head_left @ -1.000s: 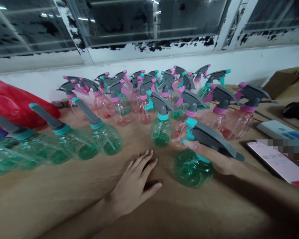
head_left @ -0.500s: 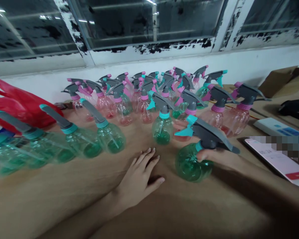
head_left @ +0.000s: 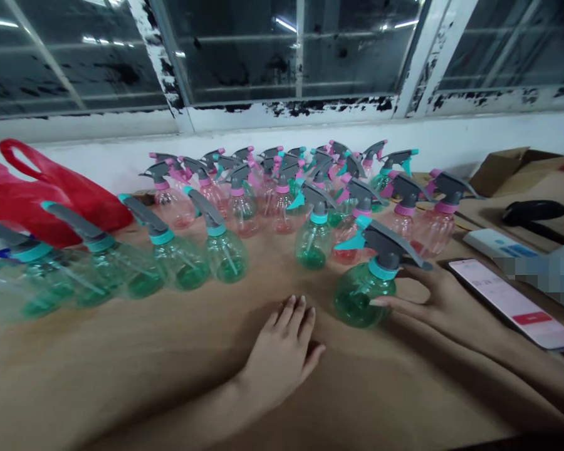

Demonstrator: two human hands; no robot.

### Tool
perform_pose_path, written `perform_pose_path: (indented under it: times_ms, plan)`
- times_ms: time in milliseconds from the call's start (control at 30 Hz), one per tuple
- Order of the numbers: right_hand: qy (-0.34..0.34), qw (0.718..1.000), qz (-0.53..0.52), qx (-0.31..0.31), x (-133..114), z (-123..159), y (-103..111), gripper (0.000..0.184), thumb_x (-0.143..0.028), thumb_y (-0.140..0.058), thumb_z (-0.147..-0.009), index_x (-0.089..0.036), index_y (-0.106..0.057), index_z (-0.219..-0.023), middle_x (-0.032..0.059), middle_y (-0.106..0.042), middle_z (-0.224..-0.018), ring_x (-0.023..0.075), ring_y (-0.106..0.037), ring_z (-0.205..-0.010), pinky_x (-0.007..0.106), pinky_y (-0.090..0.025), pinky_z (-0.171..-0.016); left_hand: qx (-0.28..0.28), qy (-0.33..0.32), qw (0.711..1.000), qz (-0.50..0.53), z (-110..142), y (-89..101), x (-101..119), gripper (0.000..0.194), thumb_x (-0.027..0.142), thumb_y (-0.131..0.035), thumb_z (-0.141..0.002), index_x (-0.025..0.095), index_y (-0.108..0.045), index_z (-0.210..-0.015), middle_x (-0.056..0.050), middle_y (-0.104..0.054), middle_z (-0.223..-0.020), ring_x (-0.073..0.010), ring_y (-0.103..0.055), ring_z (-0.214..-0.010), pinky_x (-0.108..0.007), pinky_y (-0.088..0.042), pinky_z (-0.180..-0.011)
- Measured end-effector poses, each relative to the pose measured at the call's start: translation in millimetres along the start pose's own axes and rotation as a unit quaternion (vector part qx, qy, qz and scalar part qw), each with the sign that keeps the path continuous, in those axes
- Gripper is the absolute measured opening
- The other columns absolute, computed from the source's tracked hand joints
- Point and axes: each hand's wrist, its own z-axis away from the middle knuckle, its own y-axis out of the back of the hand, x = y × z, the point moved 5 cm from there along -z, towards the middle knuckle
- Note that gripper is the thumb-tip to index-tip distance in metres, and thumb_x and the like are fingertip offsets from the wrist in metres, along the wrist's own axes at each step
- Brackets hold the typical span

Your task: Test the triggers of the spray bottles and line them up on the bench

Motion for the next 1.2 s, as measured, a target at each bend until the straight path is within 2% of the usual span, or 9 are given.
perform_pose_path:
  times_ms: [133,233,367,467,767,933,1067,1133,1200]
  plan:
    - [0.011,0.999,-0.017,-0.035,-25,-10,-19,0.038,-0.054,-0.066,-0.074,-0.02,-0.066,-0.09,0.0096,-0.073,-0.093,0.0314,-0.068,-0.086,0.05,-0.051,-0.077,0.016,-0.086,0.996,0.007,26,8.6,21,0.042,0.036,-0.037,-0.099,0.008,-0.055,-0.124,-0.013,-0.057,-0.129,-0.0278,-0.051,-0.12,-0.037,-0.043,-0.094]
    - [0.014,0.997,-0.041,-0.063,-49,-28,-43,0.041,-0.053,-0.064,-0.077,-0.021,-0.064,-0.102,0.0079,-0.071,-0.106,0.0293,-0.066,-0.099,0.047,-0.05,-0.086,0.045,-0.127,0.99,0.031,36,14.9,25,0.037,0.032,-0.035,-0.101,0.011,-0.056,-0.122,-0.009,-0.06,-0.125,-0.0229,-0.051,-0.119,-0.033,-0.039,-0.099]
    - [0.009,0.998,-0.041,-0.051,-70,-59,-75,0.058,-0.059,-0.061,-0.076,-0.016,-0.057,-0.115,0.0127,-0.07,-0.107,0.0327,-0.064,-0.101,0.05,-0.049,-0.086,0.036,-0.12,0.988,0.085,36,13.8,22,0.034,0.032,-0.04,-0.099,0.013,-0.056,-0.122,-0.007,-0.059,-0.126,-0.0204,-0.05,-0.12,-0.032,-0.037,-0.103]
    - [0.02,0.997,-0.057,-0.039,-79,-82,-91,0.052,-0.053,-0.061,-0.079,-0.017,-0.055,-0.116,0.012,-0.07,-0.106,0.031,-0.065,-0.099,0.047,-0.05,-0.085,0.014,-0.102,0.989,0.109,33,12.8,19,0.034,0.032,-0.042,-0.098,0.013,-0.055,-0.122,-0.008,-0.057,-0.129,-0.0215,-0.047,-0.123,-0.034,-0.038,-0.103]
    - [0.037,0.997,-0.052,-0.05,-91,-109,-113,0.056,-0.046,-0.05,-0.088,-0.012,-0.041,-0.132,0.0125,-0.069,-0.091,0.0316,-0.066,-0.082,0.045,-0.05,-0.073,-0.004,-0.081,0.984,0.158,28,15.2,12,0.035,0.034,-0.05,-0.094,0.012,-0.055,-0.121,-0.012,-0.054,-0.131,-0.0251,-0.044,-0.126,-0.039,-0.041,-0.102]
    - [0.051,0.995,-0.074,-0.05,-91,-110,-113,0.057,-0.043,-0.049,-0.089,-0.011,-0.036,-0.135,0.0173,-0.06,-0.123,0.0312,-0.058,-0.112,0.045,-0.048,-0.089,0.01,-0.084,0.984,0.154,29,11.3,10,0.036,0.034,-0.053,-0.092,0.012,-0.055,-0.121,-0.013,-0.055,-0.13,-0.0259,-0.046,-0.124,-0.039,-0.04,-0.102]
    - [0.049,0.99,-0.127,-0.047,-91,-95,-92,0.074,-0.048,-0.054,-0.086,-0.014,-0.022,-0.144,0.0154,-0.046,-0.141,0.0271,-0.046,-0.128,0.046,-0.04,-0.103,0.019,-0.08,0.985,0.151,29,9.4,7,0.037,0.035,-0.054,-0.093,0.012,-0.055,-0.121,-0.012,-0.056,-0.13,-0.0257,-0.048,-0.122,-0.039,-0.04,-0.103]
    - [0.051,0.989,-0.136,-0.032,-88,-85,-74,0.06,-0.043,-0.058,-0.085,-0.018,-0.038,-0.136,0.0109,-0.051,-0.139,0.0251,-0.053,-0.122,0.044,-0.043,-0.101,0.02,-0.078,0.985,0.152,30,8.4,6,0.037,0.036,-0.054,-0.092,0.013,-0.055,-0.121,-0.011,-0.056,-0.129,-0.0251,-0.049,-0.122,-0.038,-0.04,-0.103]
    - [0.026,0.992,-0.122,-0.003,-78,-78,-52,0.032,-0.04,-0.058,-0.086,-0.022,-0.059,-0.112,0.0056,-0.07,-0.109,0.0236,-0.066,-0.099,0.041,-0.052,-0.087,0.023,-0.079,0.985,0.15,30,7.8,6,0.036,0.036,-0.053,-0.093,0.014,-0.056,-0.121,-0.01,-0.056,-0.13,-0.0249,-0.05,-0.121,-0.037,-0.041,-0.103]
